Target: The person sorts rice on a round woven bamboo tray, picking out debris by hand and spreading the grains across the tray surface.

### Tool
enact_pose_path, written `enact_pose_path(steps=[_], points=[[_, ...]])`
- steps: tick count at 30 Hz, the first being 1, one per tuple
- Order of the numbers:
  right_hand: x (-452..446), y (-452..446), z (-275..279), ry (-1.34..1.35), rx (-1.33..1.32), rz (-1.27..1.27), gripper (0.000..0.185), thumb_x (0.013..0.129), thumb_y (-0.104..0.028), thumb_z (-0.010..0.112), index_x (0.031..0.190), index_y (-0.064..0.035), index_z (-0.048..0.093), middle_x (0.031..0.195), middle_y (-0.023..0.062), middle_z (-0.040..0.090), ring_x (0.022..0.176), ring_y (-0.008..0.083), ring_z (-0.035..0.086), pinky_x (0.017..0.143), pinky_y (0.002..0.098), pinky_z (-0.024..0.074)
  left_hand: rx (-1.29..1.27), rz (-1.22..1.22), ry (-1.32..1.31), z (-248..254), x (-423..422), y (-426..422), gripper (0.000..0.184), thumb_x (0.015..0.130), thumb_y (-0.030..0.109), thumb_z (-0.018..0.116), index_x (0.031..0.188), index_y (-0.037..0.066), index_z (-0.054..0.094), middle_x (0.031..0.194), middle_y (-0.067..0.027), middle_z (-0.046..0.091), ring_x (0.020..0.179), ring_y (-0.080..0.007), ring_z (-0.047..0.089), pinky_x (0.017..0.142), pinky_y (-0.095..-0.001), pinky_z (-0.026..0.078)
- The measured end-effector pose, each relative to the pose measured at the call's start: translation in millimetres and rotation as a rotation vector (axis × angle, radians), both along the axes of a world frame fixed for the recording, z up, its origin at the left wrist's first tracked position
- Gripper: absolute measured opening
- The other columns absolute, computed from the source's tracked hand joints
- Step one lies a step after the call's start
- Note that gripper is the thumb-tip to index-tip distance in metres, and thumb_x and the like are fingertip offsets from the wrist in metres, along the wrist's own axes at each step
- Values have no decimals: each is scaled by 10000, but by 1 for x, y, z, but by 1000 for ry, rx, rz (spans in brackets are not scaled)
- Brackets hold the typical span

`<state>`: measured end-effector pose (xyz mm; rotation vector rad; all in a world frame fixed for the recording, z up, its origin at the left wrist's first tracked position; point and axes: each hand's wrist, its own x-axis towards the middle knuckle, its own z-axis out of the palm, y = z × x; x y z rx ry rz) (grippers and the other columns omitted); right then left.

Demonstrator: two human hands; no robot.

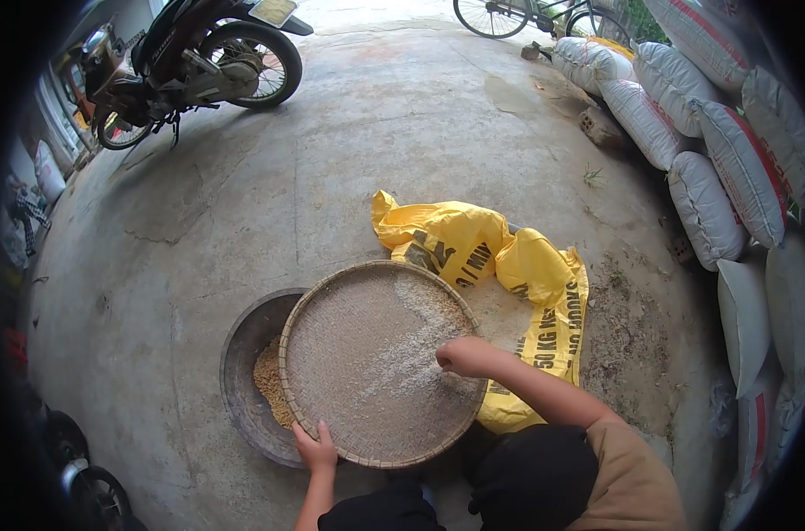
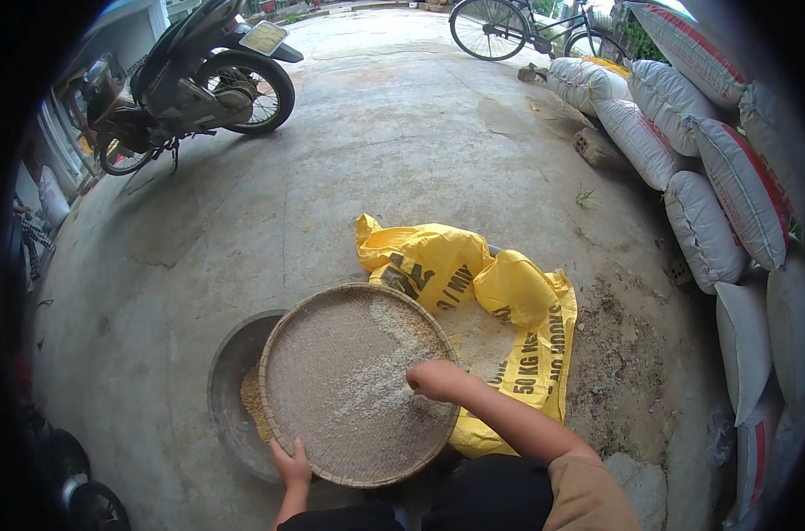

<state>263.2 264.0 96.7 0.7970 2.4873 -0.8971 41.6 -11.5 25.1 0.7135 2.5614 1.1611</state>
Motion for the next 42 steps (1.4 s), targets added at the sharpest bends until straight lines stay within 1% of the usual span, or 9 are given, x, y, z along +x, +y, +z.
enact_pose_path(steps=[7,13,18,20,23,27,31,35,42], points=[[-6,24,-19,440,312,-381,272,776,-203,599,1003,-63,548,1104,115,522,982,291,532,804,387,453,-24,4,-2,0,1,0,611,774,250,581,1241,-65,345,1051,-277,540,970,-407,533,809,-420,424],[-42,-4,-36,234,430,-257,578,845,-359,514,1275,2,380,1371,255,250,1294,404,196,1041,412,252,-14,4,-13,-5,-1,-2,622,772,240,584,1250,-66,331,1049,-276,544,960,-407,539,807,-422,426],[-82,-36,-49,366,368,-134,585,869,-406,455,1292,-13,361,1383,234,245,1308,398,163,1038,448,242,10,-7,2,-2,-1,0,601,768,235,586,1228,-68,346,1008,-267,563,926,-407,556,784,-420,438],[-93,-60,-43,370,274,201,535,876,-390,451,1278,-44,387,1402,169,253,1317,347,182,1025,480,248,13,-3,3,0,0,2,587,766,232,586,1216,-66,356,994,-264,569,916,-407,560,776,-419,441],[-85,-84,-31,422,124,613,449,879,-359,456,1228,-75,452,1344,112,381,1282,249,307,1008,497,260,3,-9,-6,-1,-2,1,555,761,230,589,1185,-60,380,977,-261,576,906,-412,562,765,-423,443],[-58,-73,-28,505,-23,693,347,857,-291,518,1144,-97,524,1153,99,547,1119,218,493,1010,469,290,6,21,7,-3,-1,0,524,756,233,593,1164,-37,406,965,-249,581,896,-405,566,749,-427,444],[-39,-31,-7,598,149,264,186,813,-222,578,949,-100,611,831,79,633,774,240,599,761,373,443,-16,19,-31,2,0,1,506,752,239,595,1153,-16,421,951,-235,587,889,-398,569,738,-428,445],[-27,10,-5,557,272,-170,164,770,-145,617,917,-74,606,877,97,606,807,265,588,680,359,475,-4,4,-32,-4,-3,-2,513,750,251,596,1151,-17,421,953,-235,587,891,-399,568,740,-434,444],[-24,24,-19,405,123,-201,119,752,-136,623,855,-86,592,878,76,560,832,268,566,716,361,462,-30,16,-20,-9,-3,-4,560,750,282,601,1183,-15,407,960,-238,586,896,-401,568,748,-442,447]])
